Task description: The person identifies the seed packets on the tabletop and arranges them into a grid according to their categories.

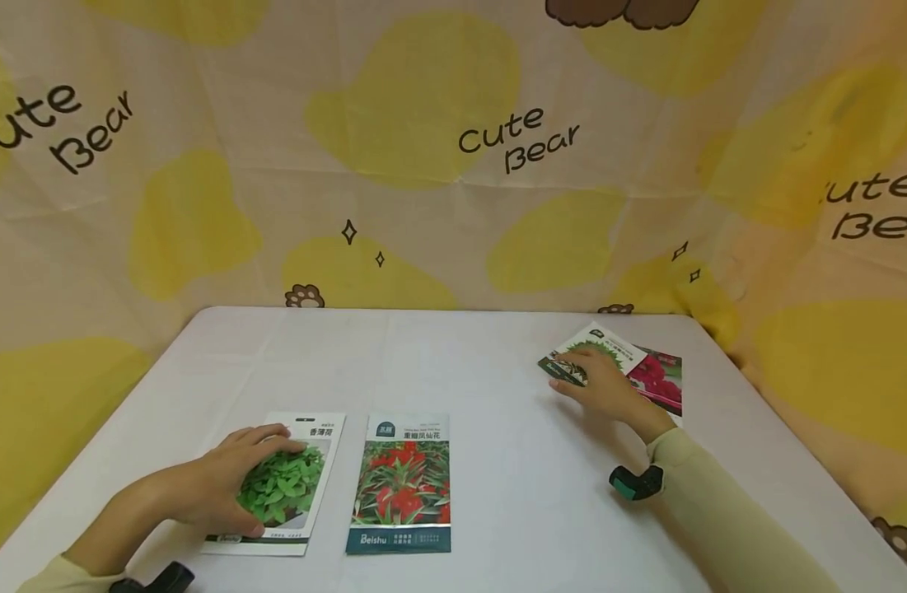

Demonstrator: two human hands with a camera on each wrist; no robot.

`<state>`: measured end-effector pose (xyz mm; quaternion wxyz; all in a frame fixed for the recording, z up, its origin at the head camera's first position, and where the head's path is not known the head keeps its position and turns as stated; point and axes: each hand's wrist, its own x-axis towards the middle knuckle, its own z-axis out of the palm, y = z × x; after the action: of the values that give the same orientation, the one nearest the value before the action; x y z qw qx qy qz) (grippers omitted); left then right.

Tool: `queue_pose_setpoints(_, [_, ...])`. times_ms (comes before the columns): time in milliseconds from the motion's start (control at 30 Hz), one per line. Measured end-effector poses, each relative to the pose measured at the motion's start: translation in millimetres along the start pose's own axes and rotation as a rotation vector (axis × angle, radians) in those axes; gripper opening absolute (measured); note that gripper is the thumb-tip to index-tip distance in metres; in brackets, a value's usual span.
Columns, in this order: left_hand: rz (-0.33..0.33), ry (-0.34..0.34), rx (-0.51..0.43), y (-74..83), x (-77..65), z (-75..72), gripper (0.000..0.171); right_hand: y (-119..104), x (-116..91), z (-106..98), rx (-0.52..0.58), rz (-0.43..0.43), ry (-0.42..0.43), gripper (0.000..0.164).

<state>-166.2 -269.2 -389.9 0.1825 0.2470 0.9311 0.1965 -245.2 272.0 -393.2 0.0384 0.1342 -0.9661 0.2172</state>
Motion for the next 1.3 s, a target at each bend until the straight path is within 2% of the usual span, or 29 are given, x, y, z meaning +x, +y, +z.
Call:
queue_pose_setpoints(167, [0.007,-0.001,0.000,-0.6,0.1,0.8,0.093,15,0,-7,-0.008,0.052,-0.020,0.061])
queue_pose_setpoints(600, [0.004,0.002,-0.006,-2.2,-1.4,1.1,0.092,33,7,-22,-0.090,0.179,-0.120,0.067])
queue_pose_setpoints(867, [0.018,0.008,-0.006,-3.4,-0.9,1.3,0.093,39,8,-20,-0.146,0.157,-0.130,0.066])
queue_pose_setpoints(1300, [0.016,0.014,-0.007,-2.5,-0.7,1.3,0.093,43,14,-15,-0.143,0.148,-0.114,0.064])
